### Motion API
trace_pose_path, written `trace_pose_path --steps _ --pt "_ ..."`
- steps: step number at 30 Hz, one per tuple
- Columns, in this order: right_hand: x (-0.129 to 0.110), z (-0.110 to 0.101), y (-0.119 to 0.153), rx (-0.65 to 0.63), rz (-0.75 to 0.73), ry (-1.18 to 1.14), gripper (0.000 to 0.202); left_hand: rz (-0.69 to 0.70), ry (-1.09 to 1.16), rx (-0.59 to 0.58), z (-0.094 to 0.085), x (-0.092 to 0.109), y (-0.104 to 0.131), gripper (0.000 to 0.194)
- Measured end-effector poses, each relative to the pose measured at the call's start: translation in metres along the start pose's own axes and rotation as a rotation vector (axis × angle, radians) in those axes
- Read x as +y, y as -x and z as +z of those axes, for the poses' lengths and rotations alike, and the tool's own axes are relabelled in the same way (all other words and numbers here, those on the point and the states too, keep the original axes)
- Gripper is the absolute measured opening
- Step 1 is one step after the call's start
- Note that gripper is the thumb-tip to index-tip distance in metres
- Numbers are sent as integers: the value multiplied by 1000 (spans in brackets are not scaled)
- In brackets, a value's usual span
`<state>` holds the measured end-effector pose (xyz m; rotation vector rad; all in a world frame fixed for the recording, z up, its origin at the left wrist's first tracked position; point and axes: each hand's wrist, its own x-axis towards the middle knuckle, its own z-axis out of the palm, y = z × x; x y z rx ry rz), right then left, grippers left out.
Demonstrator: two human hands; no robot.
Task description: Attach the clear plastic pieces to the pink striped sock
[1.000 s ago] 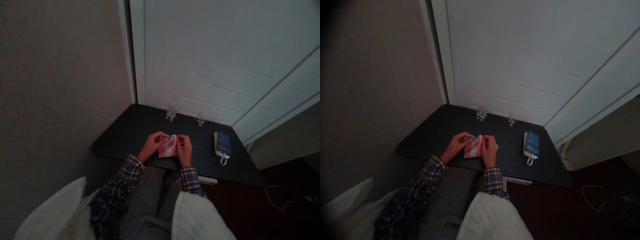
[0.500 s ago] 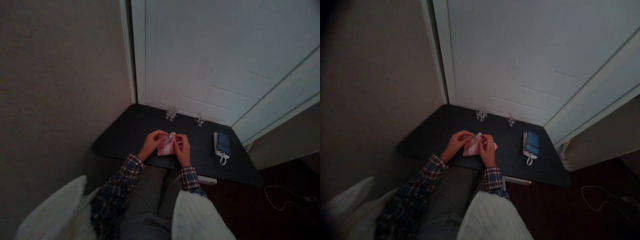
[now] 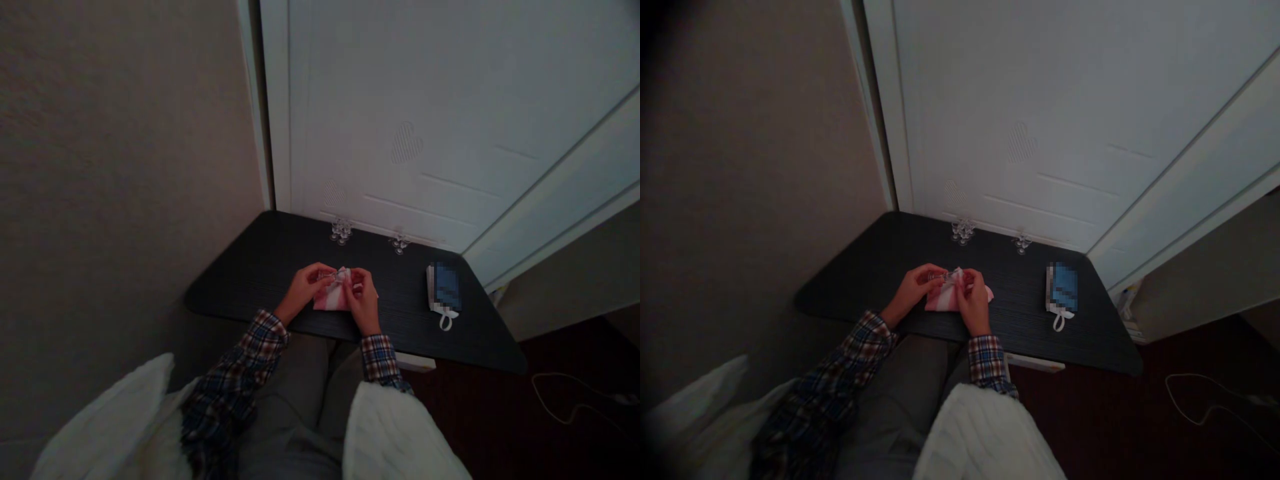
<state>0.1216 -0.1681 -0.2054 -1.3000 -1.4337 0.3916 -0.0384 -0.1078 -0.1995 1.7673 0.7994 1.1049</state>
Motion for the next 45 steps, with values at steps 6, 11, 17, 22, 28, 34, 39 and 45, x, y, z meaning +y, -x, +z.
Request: trace_pose_path --steps 6,11,17,22,28,34,39,45 --pt "0 0 1 -27 8 -9 26 3 -9 31 0 -1 -1 23" --pt "-2 -1 1 -25 7 -3 26 11 -55 67 0 -4 -1 23" --pt "-3 -1 1 -10 4 14 26 6 -124 71 0 -10 0 24" --pt "-4 -1 1 8 0 30 25 9 -167 59 1 -9 2 24" --pt "-6 -2 1 29 -16 49 25 19 -212 71 2 -7 2 24" --pt "-6 -3 1 49 -28 73 24 33 -265 77 0 -2 2 23" --pt "-7 -4 1 53 -38 93 24 48 -288 71 0 1 1 23" --pt "-7 -4 1 63 -51 113 24 69 -285 64 -1 2 2 22"
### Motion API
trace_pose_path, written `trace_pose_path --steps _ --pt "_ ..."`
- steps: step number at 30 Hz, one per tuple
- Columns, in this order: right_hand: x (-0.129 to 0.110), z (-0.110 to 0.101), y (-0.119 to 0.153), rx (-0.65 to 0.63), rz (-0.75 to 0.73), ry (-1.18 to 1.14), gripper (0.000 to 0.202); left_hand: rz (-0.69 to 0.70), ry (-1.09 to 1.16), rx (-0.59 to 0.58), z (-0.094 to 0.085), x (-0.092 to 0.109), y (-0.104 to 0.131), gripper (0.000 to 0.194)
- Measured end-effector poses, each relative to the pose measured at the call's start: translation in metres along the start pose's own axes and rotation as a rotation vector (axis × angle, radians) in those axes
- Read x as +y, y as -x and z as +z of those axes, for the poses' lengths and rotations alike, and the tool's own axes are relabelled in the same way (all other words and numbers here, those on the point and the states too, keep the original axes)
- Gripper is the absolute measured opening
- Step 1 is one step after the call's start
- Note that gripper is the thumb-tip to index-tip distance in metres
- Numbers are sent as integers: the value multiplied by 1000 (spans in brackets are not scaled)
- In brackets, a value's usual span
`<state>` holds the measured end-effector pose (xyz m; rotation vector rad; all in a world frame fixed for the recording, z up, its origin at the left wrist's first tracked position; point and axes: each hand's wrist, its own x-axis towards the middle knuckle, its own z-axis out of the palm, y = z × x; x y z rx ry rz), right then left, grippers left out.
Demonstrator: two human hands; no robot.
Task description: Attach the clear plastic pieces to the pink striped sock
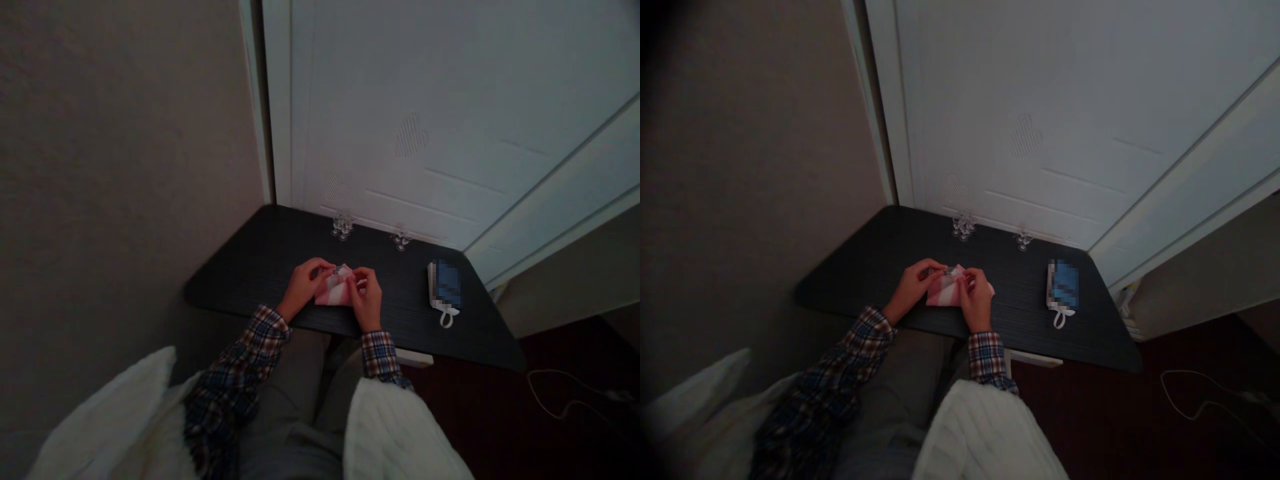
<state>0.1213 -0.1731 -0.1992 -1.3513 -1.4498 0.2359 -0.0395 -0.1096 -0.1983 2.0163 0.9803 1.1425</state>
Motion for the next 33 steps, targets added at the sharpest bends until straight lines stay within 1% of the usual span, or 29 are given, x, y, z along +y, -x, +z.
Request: trace_pose_path --steps 8,14,20,26,33 --pt "0 0 -1 21 -8 21 24 19 -21 -31 0 0 0 21" --pt "1 0 0 29 -7 19 23 34 5 -57 -1 3 0 21" --pt "1 -1 0 40 -19 14 22 45 76 -81 -1 1 0 19" --pt "3 -1 -1 48 -22 12 22 17 166 -115 0 -2 -2 19" --pt "5 -2 -2 23 -6 -7 24 -41 281 -149 -1 4 -1 20"
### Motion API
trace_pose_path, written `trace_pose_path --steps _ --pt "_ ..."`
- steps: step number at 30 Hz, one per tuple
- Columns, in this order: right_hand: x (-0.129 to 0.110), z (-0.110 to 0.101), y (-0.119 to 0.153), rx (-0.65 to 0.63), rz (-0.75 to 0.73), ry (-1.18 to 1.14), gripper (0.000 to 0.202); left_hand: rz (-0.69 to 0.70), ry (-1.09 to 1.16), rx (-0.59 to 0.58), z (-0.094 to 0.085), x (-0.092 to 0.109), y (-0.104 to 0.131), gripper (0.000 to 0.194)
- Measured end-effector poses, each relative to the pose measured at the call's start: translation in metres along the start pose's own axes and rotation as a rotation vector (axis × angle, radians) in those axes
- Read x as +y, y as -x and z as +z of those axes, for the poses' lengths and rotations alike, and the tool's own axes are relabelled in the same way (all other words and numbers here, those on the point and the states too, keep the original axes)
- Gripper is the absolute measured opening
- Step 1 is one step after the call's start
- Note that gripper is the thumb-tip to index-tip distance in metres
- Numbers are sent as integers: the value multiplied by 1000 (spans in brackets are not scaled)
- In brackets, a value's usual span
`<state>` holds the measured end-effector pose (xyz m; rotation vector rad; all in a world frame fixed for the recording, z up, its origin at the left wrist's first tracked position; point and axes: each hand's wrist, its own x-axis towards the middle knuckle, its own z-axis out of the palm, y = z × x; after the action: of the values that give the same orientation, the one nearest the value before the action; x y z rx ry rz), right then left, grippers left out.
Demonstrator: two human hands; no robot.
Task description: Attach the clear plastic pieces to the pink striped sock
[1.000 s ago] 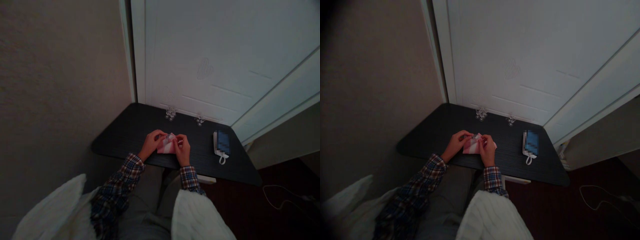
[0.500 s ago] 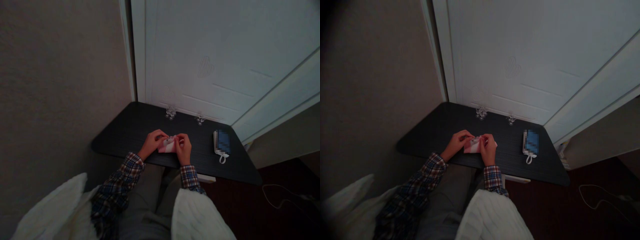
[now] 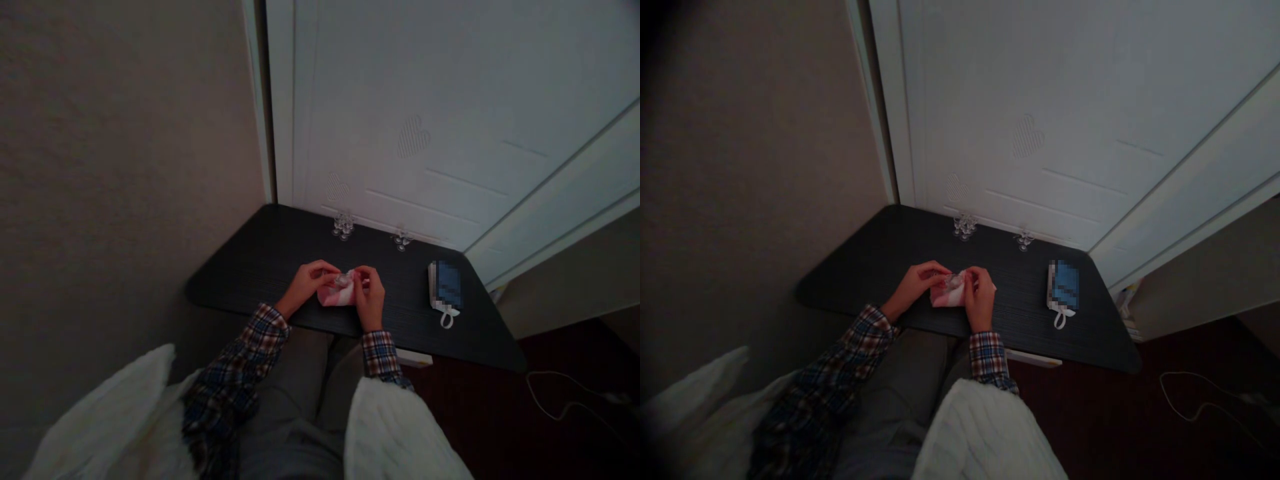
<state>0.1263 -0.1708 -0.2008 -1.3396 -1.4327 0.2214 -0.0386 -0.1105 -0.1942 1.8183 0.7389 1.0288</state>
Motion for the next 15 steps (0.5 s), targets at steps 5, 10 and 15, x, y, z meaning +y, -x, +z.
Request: trace_pose_path --steps 5,10,15 --pt "1 3 1 -36 2 -34 26 -16 29 -1 1 2 0 20" --pt "2 4 2 -40 16 -71 30 -10 11 54 0 -3 -1 21" --pt "1 5 1 -50 23 -97 30 -7 -34 110 0 -8 -3 21"
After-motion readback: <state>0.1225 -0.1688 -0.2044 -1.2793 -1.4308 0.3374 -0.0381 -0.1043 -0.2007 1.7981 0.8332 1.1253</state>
